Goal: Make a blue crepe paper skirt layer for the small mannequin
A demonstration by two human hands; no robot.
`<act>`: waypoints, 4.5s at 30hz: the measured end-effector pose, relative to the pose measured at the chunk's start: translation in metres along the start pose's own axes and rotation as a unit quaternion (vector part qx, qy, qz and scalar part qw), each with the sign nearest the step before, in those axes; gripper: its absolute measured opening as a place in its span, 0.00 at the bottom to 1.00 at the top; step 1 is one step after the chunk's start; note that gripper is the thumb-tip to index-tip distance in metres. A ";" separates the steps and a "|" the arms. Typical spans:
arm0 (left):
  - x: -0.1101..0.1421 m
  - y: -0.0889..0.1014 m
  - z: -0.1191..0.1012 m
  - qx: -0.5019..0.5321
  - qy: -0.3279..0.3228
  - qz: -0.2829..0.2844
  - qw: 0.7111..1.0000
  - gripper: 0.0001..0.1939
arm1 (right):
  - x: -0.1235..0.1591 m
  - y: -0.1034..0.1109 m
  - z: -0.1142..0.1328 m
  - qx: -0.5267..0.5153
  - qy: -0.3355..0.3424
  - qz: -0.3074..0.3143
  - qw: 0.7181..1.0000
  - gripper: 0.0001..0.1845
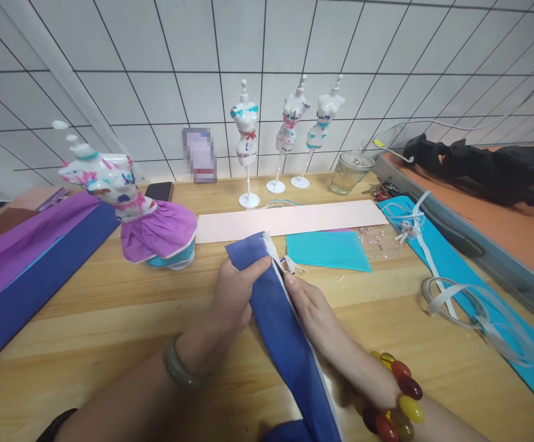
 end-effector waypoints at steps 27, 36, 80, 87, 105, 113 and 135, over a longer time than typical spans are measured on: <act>0.007 -0.004 0.011 0.007 -0.006 -0.007 1.000 0.12 | 0.001 0.001 0.000 -0.073 -0.029 0.001 0.997 0.24; 0.008 -0.003 0.014 0.003 -0.011 0.000 1.000 0.12 | 0.002 0.000 0.001 -0.073 -0.034 -0.001 0.997 0.25; 0.010 -0.002 0.021 -0.020 0.011 0.019 1.000 0.13 | -0.002 0.003 -0.002 -0.048 -0.020 -0.029 0.998 0.26; 0.012 -0.004 0.019 -0.012 0.016 0.023 1.000 0.12 | -0.001 0.002 0.000 -0.057 -0.017 -0.021 0.998 0.27; 0.013 -0.004 0.021 -0.017 0.005 0.021 1.000 0.12 | -0.001 0.003 0.000 -0.005 -0.013 -0.050 0.999 0.25; 0.010 -0.003 0.022 -0.008 0.007 0.050 0.999 0.12 | -0.001 0.003 0.002 0.017 -0.012 -0.066 0.998 0.26; -0.006 0.004 -0.008 -0.045 0.004 0.079 0.996 0.19 | -0.001 0.001 -0.003 0.029 -0.017 -0.019 0.999 0.25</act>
Point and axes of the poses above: each hand's wrist, its own x-axis away from the middle knuckle, its own y-axis out of the back of the hand, z = x × y, the point moved 1 cm from there along -x, towards the middle knuckle, and after that the axes turned 3 degrees about y, right-handed, at the moved point
